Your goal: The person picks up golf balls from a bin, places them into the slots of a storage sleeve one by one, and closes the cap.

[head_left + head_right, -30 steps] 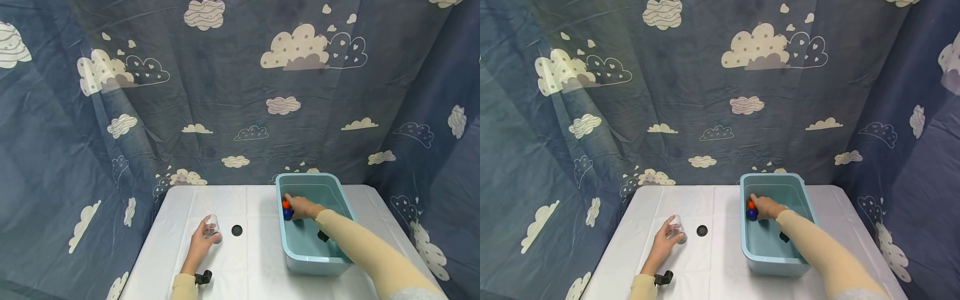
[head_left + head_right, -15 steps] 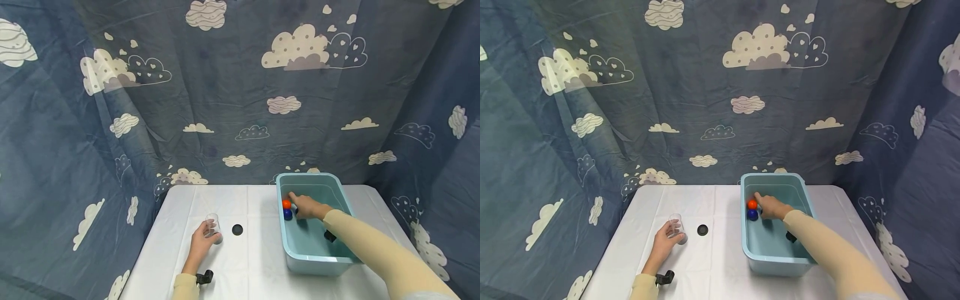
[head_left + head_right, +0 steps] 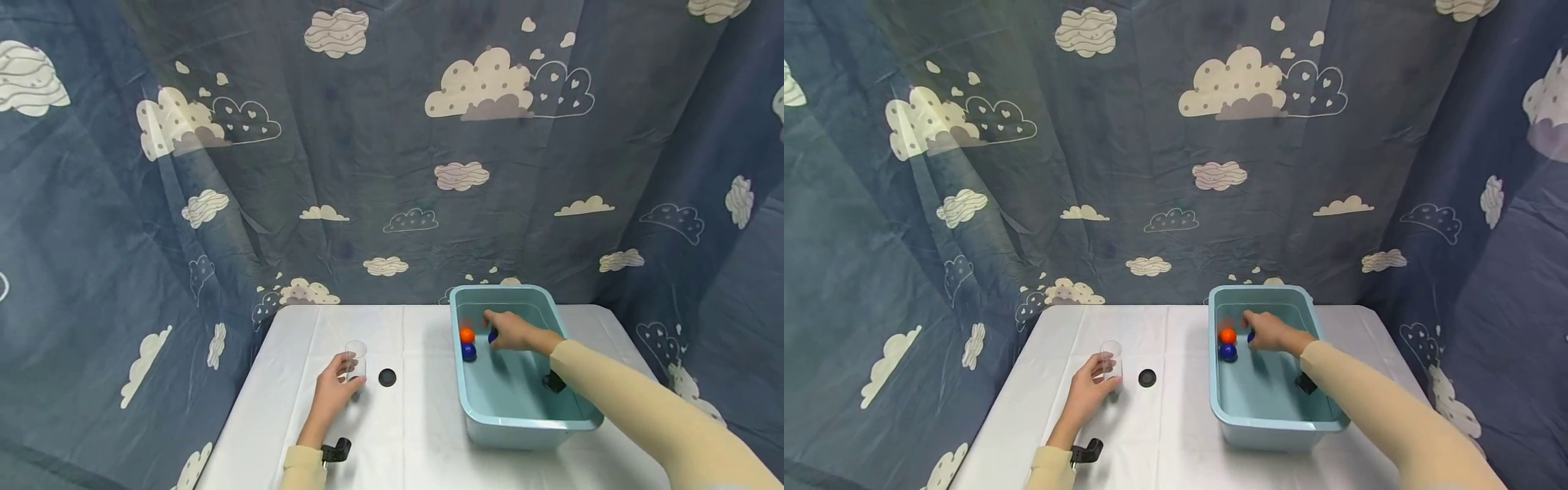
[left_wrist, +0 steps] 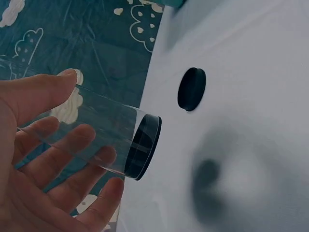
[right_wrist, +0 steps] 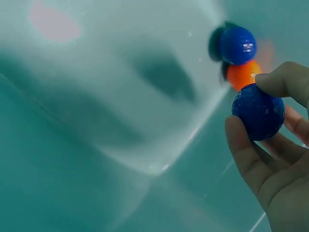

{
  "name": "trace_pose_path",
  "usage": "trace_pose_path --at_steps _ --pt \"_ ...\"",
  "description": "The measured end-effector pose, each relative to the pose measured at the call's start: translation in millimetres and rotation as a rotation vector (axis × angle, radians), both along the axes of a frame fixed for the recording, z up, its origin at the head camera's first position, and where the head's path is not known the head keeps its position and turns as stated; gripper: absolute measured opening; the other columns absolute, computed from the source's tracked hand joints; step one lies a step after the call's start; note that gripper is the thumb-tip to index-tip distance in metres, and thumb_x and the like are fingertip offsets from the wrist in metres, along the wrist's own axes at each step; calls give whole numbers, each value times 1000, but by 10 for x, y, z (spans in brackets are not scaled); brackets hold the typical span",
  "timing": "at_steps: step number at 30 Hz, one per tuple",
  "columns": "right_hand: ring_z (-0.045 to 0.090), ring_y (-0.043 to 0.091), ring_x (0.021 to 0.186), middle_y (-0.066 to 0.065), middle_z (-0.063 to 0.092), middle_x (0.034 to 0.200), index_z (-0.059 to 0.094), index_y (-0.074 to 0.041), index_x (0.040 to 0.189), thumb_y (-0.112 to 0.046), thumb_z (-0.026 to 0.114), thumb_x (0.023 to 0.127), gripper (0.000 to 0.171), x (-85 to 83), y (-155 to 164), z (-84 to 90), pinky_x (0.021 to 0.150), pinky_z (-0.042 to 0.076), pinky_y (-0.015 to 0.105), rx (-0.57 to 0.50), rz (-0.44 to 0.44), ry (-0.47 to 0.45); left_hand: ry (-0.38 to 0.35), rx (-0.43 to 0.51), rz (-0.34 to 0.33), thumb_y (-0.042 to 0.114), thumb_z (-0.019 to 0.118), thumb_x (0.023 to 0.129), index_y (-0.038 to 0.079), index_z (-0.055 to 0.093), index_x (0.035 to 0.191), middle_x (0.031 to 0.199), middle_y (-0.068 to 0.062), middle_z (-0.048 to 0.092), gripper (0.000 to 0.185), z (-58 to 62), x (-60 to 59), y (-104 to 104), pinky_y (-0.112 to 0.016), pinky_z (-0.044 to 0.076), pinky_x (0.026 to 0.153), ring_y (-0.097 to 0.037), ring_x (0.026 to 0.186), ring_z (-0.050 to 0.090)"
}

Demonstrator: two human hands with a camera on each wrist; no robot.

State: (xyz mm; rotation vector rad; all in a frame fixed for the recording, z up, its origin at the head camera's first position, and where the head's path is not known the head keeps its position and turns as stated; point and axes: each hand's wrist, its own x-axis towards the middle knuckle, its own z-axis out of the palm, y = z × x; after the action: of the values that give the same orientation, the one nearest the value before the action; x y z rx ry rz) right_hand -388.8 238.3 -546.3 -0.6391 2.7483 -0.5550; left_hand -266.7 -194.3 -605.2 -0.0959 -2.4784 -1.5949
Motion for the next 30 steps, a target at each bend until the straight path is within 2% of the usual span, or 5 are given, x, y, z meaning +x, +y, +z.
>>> trace_pose_path --at_steps 4,7,15,22,30 --pt "53 19 76 1 60 84 61 -11 98 -3 80 76 30 56 23 26 69 48 35 -24 -5 -19 25 -17 -9 13 83 83 10 62 129 117 -5 71 50 45 45 25 -57 49 95 -27 112 65" --pt "53 19 76 1 62 85 62 -13 94 -2 79 75 27 102 55 80 69 47 34 -65 -10 -14 49 -21 -13 14 84 83 11 62 128 116 -9 71 51 76 55 37 -57 49 94 -28 110 65" --pt "57 19 80 6 69 96 69 -11 101 -8 78 80 23 271 162 322 71 51 35 -159 -7 47 38 -27 -4 18 84 83 18 62 130 110 -1 70 52 162 92 85 -54 50 94 -24 107 65" --pt "62 17 77 8 70 101 71 -11 106 -12 79 84 24 378 230 547 66 55 33 -212 -71 18 60 -49 -34 20 85 83 18 61 133 109 -9 68 55 190 141 138 -48 54 87 -24 101 64" --pt "62 22 82 9 66 105 70 -11 111 -13 82 84 30 442 318 719 69 58 34 -289 -85 -2 126 -98 -58 21 84 83 18 61 135 107 -6 65 56 273 195 216 -44 57 81 -22 96 67"
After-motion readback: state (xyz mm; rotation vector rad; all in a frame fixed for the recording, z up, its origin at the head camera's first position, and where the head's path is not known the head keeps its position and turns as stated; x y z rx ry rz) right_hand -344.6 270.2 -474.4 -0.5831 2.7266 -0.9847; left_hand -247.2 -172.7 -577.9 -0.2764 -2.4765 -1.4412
